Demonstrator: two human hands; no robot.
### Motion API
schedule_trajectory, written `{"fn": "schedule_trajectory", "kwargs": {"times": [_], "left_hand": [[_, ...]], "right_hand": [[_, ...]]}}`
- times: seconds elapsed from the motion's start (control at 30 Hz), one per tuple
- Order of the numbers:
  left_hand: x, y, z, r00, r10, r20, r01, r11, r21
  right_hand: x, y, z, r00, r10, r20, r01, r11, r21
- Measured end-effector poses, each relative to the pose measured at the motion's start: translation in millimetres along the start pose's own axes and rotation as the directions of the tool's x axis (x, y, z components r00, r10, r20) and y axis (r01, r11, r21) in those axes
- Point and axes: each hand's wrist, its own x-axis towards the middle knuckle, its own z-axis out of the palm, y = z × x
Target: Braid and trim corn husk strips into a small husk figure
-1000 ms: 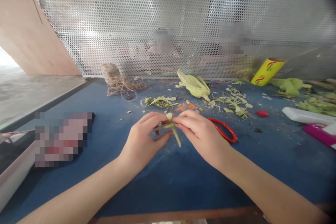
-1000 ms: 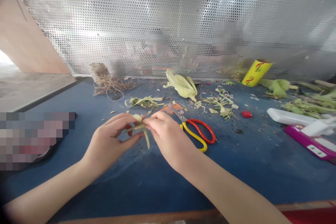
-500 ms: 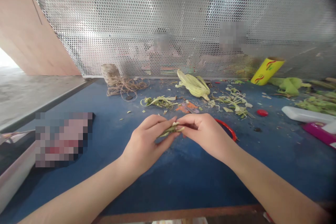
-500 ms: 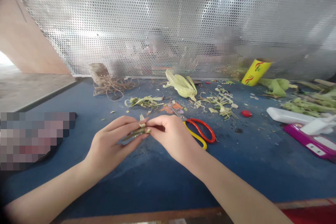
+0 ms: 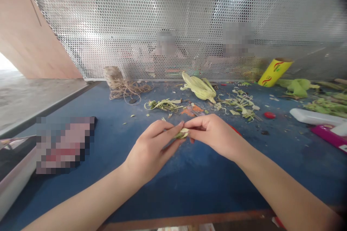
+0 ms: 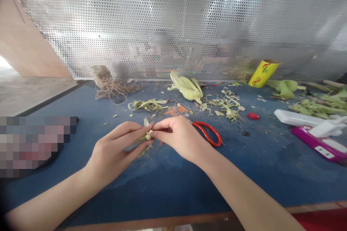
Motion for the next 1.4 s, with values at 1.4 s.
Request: {"fn": "schedule_trajectory", "kwargs": {"times": [1.4], "left_hand": [[14,-7,0.0,0.500,-0.732,0.463,0.763,0.119,-0.635]], "right_hand": [[-6,-1,6,0.951,-0.282,-0.128,0.222,0.908,-0.355]]}}
